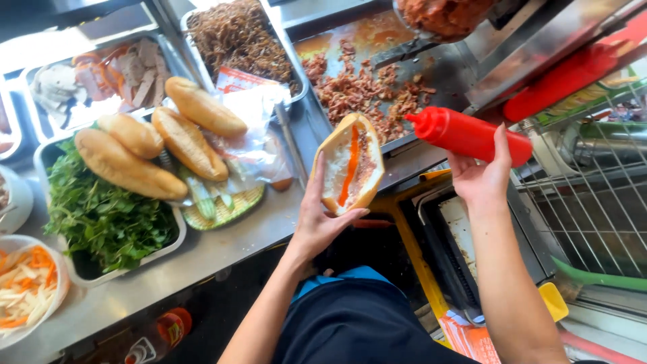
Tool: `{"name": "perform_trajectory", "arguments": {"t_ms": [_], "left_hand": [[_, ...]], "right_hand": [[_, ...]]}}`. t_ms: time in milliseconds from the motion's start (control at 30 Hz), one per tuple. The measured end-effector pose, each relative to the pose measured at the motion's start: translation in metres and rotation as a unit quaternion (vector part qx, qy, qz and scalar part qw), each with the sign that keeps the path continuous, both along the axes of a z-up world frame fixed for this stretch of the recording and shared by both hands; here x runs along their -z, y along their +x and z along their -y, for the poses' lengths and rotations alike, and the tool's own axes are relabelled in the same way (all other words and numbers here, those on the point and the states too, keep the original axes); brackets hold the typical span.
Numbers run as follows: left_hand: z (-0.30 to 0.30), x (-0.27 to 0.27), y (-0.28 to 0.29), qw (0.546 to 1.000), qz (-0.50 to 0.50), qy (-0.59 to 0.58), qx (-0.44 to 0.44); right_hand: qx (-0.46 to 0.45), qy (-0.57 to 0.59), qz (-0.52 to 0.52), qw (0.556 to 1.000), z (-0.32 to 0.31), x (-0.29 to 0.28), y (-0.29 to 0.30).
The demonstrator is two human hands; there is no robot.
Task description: Preparing a Banh Mi sandwich by cutting bread, adding fillings, and toasting it in a press
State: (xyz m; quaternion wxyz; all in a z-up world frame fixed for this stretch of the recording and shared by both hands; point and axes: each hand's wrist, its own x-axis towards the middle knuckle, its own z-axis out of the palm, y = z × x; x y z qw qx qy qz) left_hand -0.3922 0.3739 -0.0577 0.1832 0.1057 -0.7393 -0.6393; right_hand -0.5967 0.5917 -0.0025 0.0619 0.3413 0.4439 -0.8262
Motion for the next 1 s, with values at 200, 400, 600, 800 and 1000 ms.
{"name": "perform_trajectory", "arguments": {"t_ms": [200, 400, 600, 800, 1000], "left_hand": [[0.009, -0.004, -0.019, 0.989, 0.025, 0.128, -0.072], [0.053, -0.007, -0.004, 0.972, -0.018, 0.063, -0.223], [0.091, 0.003, 0.043, 0.939, -0.026, 0.079, -0.334], [0.101, 0.0, 0.084, 0.91, -0.008, 0.079, -0.408], [0.121, -0.006, 0.131, 0.895, -0.037, 0.106, -0.432]], "right_hand": [[0.058, -0.245, 0.002, 0.968, -0.077, 0.081, -0.119], [0.077, -0.394, 0.117, 0.908, -0.09, 0.091, -0.178], [0.04, -0.118, 0.026, 0.992, -0.026, 0.077, -0.119], [-0.577, 0.286, -0.198, 0.739, 0.129, 0.139, 0.013], [-0.662, 0.545, -0.219, 0.466, 0.186, 0.092, 0.081]]}}
